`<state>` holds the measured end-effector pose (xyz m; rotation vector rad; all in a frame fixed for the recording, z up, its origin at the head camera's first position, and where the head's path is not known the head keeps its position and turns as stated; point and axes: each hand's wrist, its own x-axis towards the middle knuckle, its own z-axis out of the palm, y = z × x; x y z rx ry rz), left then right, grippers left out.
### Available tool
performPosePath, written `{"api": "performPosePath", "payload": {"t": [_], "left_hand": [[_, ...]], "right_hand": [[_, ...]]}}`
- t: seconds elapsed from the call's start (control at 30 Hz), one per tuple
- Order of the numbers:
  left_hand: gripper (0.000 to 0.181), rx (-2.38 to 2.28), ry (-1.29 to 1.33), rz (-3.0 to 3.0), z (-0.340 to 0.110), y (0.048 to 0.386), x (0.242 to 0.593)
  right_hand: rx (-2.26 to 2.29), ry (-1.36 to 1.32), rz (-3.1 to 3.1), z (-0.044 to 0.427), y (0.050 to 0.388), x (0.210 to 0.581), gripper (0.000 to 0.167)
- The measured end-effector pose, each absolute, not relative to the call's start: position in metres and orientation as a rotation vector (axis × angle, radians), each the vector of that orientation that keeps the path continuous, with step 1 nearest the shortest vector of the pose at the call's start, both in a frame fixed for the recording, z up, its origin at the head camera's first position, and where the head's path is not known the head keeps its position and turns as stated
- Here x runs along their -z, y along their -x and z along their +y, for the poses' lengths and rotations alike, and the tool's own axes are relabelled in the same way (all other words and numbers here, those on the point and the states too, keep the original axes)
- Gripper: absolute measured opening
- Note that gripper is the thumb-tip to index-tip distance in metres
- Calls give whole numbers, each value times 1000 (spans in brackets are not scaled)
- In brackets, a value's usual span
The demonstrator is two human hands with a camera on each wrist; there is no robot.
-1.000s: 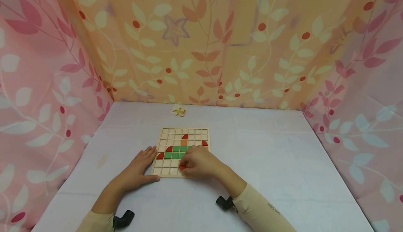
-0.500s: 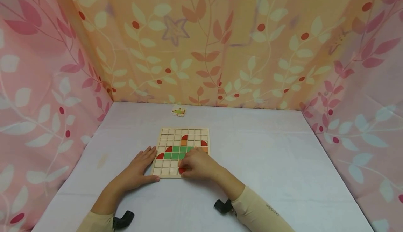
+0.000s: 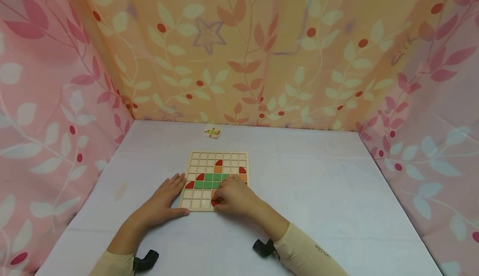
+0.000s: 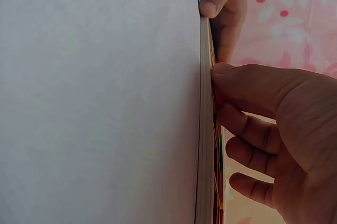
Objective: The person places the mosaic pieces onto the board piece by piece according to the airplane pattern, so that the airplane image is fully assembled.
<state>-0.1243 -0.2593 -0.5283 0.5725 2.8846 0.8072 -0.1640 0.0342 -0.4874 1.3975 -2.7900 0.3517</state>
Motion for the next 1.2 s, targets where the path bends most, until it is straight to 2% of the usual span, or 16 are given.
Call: {"api": "performPosePath", "payload": {"t": [0.5, 0.73, 1.2], "left_hand": [[111, -808, -576, 2879, -260, 126, 528], [111, -816, -562, 2873, -259, 124, 527], [112, -810, -554, 2879, -258, 123, 526]], "right_hand": [[-347, -1338, -2743, 32, 160, 484, 9], [-368, -1332, -2781, 32, 161, 485, 14], [-449, -1349, -2811, 33, 165, 488, 13]]}}
